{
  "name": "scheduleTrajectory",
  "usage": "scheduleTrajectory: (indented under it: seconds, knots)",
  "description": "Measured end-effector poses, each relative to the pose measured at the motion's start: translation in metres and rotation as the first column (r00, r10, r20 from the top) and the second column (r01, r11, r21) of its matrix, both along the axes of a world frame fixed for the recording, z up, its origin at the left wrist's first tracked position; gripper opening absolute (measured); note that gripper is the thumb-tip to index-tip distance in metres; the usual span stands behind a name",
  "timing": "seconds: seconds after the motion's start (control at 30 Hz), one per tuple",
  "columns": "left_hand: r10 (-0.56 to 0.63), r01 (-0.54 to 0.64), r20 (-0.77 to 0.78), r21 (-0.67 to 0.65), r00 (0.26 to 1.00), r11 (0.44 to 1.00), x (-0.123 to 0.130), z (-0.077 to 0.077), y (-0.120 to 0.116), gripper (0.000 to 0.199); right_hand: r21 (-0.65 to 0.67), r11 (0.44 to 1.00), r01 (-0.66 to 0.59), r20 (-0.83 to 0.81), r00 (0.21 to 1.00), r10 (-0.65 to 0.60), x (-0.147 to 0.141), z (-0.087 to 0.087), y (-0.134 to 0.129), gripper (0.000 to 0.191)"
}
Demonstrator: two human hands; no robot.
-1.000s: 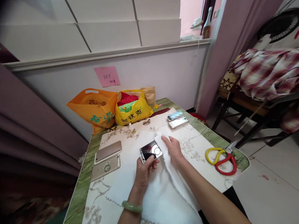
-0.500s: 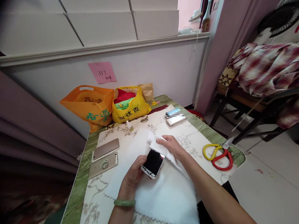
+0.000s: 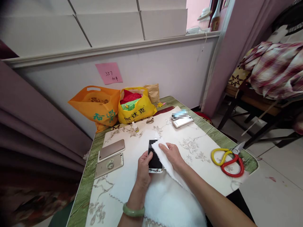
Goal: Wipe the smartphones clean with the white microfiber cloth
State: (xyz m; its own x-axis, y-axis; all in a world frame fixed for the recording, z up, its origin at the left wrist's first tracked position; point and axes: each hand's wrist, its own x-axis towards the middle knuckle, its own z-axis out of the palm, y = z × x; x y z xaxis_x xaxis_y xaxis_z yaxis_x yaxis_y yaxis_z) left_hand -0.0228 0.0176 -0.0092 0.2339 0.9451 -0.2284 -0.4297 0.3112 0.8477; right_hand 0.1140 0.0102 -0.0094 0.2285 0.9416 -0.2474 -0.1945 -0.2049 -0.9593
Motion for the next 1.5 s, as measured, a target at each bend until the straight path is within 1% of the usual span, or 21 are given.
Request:
scheduleTrajectory:
  seconds: [0.03, 0.1, 0.2, 0.27, 0.3, 0.37, 0.47, 0.53, 0.6, 0.63, 0.67, 0.8, 0.87, 0.93, 1.03, 1.13, 1.3, 1.4, 1.5]
  knots:
    - [0.060, -0.059, -0.005, 0.021, 0.998, 0.998, 0.001, -0.001, 0.001, 0.032, 0.008, 1.000, -0.024, 0.039, 0.999, 0.024, -0.004, 0.001, -0.003, 0.044]
    - [0.174, -0.173, -0.022, 0.068, 0.984, 0.983, 0.001, -0.003, 0.002, 0.030, 0.012, 0.994, -0.110, 0.109, 0.988, 0.109, -0.009, 0.004, -0.009, 0.039]
    - [0.319, -0.310, -0.067, 0.115, 0.945, 0.944, -0.002, -0.006, 0.005, 0.030, -0.020, 0.962, -0.271, 0.179, 0.946, 0.270, -0.008, 0.011, -0.013, 0.031]
    - [0.364, -0.350, -0.104, 0.126, 0.926, 0.928, -0.004, -0.008, 0.007, 0.033, -0.068, 0.937, -0.344, 0.178, 0.920, 0.350, -0.004, 0.015, -0.011, 0.028]
    - [0.360, -0.345, -0.116, 0.128, 0.926, 0.930, -0.004, -0.008, 0.007, 0.033, -0.088, 0.931, -0.354, 0.168, 0.916, 0.364, -0.002, 0.016, -0.008, 0.027]
    - [0.290, -0.275, -0.122, 0.124, 0.949, 0.953, -0.005, -0.008, 0.007, 0.033, -0.106, 0.943, -0.315, 0.135, 0.935, 0.328, 0.002, 0.017, 0.000, 0.028]
    - [0.087, -0.076, -0.115, 0.099, 0.990, 0.992, -0.006, -0.004, 0.003, 0.031, -0.083, 0.985, -0.151, 0.068, 0.985, 0.156, 0.003, 0.015, 0.012, 0.034]
    - [-0.048, 0.058, -0.137, 0.075, 0.989, 0.995, -0.006, -0.001, 0.001, 0.031, -0.057, 0.998, -0.039, 0.042, 0.998, 0.041, 0.000, 0.012, 0.017, 0.038]
    - [-0.100, 0.112, -0.157, 0.069, 0.983, 0.991, -0.005, -0.001, -0.001, 0.031, -0.023, 1.000, 0.017, 0.039, 0.999, -0.017, -0.003, 0.009, 0.018, 0.041]
    - [-0.095, 0.107, -0.157, 0.069, 0.983, 0.992, -0.005, -0.002, -0.001, 0.030, -0.014, 1.000, 0.010, 0.034, 0.999, -0.010, -0.004, 0.008, 0.017, 0.042]
    - [-0.077, 0.089, -0.151, 0.070, 0.986, 0.994, -0.005, -0.003, 0.000, 0.030, -0.013, 1.000, -0.025, 0.019, 0.999, 0.025, -0.005, 0.008, 0.015, 0.042]
    - [0.033, -0.027, -0.097, 0.064, 0.995, 0.998, -0.005, -0.008, 0.004, 0.034, -0.038, 0.971, -0.236, -0.036, 0.971, 0.235, -0.002, 0.013, 0.005, 0.041]
    - [0.093, -0.087, -0.080, 0.072, 0.993, 0.994, -0.005, -0.010, 0.006, 0.034, -0.036, 0.960, -0.277, -0.038, 0.961, 0.276, 0.002, 0.017, 0.001, 0.040]
    - [0.150, -0.144, -0.074, 0.076, 0.986, 0.987, -0.004, -0.009, 0.006, 0.034, -0.042, 0.955, -0.294, -0.064, 0.955, 0.291, 0.005, 0.021, -0.001, 0.040]
    - [0.245, -0.241, -0.059, 0.069, 0.968, 0.968, -0.004, -0.007, 0.006, 0.033, -0.052, 0.956, -0.289, -0.135, 0.951, 0.280, 0.005, 0.023, -0.003, 0.040]
    - [0.320, -0.318, -0.027, 0.070, 0.947, 0.946, -0.004, -0.005, 0.006, 0.031, -0.066, 0.969, -0.240, -0.172, 0.959, 0.225, 0.002, 0.021, -0.004, 0.038]
    - [0.371, -0.371, 0.024, 0.098, 0.928, 0.923, -0.004, -0.005, 0.006, 0.028, -0.081, 0.979, -0.185, -0.170, 0.971, 0.170, -0.001, 0.009, -0.002, 0.039]
    - [0.408, -0.413, 0.106, 0.029, 0.907, 0.910, -0.004, -0.002, 0.008, 0.028, -0.072, 0.989, -0.128, -0.151, 0.982, 0.116, -0.002, 0.004, -0.004, 0.041]
    - [0.380, -0.379, 0.154, -0.033, 0.912, 0.925, -0.004, 0.001, 0.007, 0.029, -0.012, 0.992, -0.124, -0.167, 0.979, 0.120, -0.006, 0.007, -0.006, 0.042]
